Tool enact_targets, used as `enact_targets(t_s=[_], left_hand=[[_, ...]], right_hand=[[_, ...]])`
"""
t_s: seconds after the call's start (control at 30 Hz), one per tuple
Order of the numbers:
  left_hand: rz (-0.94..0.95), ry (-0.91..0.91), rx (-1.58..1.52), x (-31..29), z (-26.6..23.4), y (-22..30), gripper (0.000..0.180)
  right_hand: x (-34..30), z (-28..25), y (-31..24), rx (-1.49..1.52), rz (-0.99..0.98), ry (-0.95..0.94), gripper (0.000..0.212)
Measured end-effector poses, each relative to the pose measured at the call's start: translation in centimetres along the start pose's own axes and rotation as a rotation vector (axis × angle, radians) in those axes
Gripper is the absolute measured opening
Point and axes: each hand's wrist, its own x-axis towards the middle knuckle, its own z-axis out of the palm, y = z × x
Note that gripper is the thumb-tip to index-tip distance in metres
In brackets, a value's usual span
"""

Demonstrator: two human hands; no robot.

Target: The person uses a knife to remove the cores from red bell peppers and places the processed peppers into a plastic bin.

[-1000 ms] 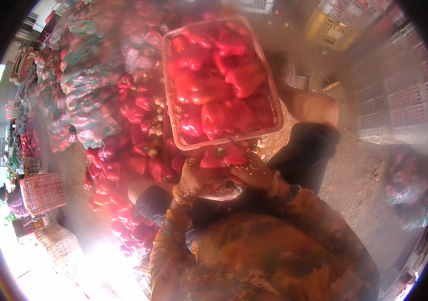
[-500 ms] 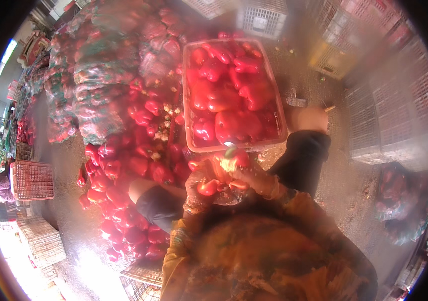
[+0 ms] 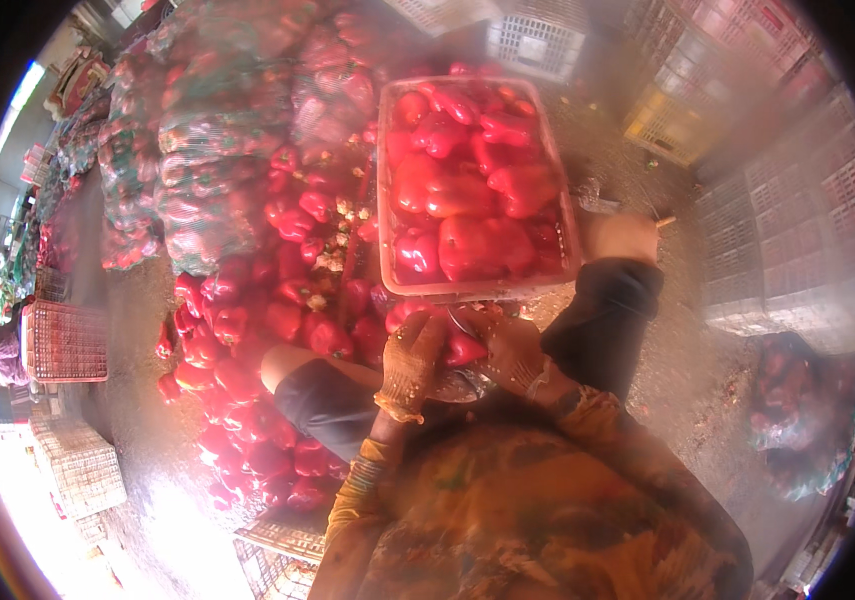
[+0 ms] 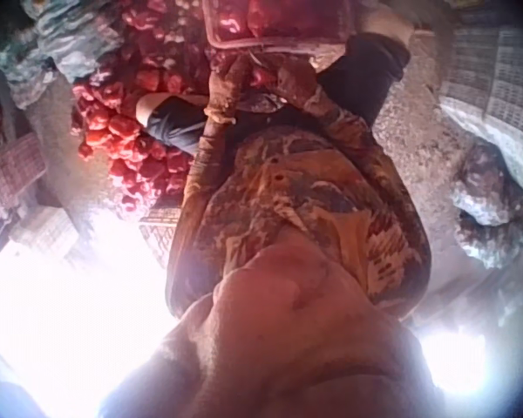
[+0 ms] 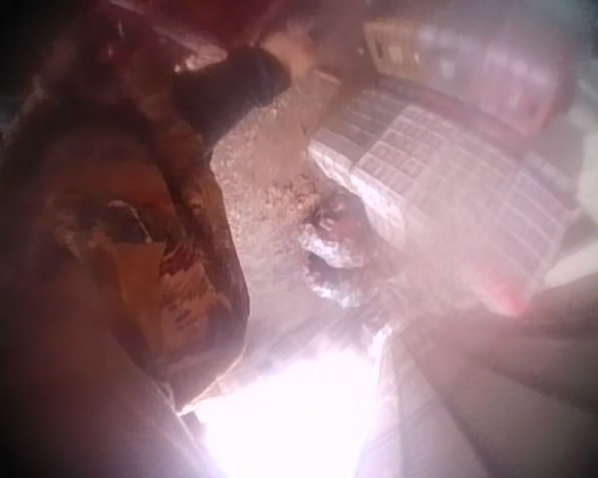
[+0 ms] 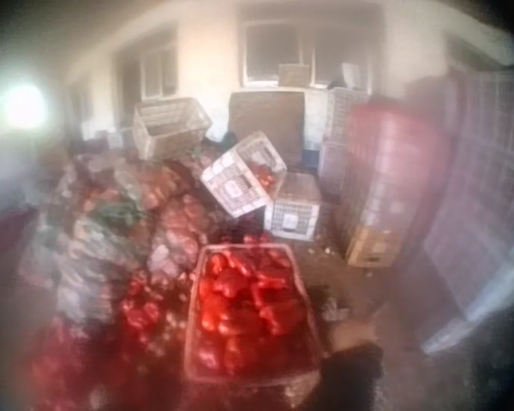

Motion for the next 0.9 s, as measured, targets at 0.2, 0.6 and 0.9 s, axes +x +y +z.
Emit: enact_targets(t_s=[0.2,0.6,0.9], left_hand=[[-0.373,-0.052,-0.435,-0.5,1.4,1.7,0.037],[-0.594,-0.093,-0.976,-0.2,1.3,3.3,0.036],[-0.509,-0.049,-0.919,-0.7,2.1,3.1,0.044]], right_hand=[[-2.2,3.0,2.5,0.403,0.148,-0.063,0.057],[-1.1,1.4,1.9,0.292,0.112,0.015,0.049],[-1.7,2.6,2.7,0.450,0.303,-0.054,0.060]])
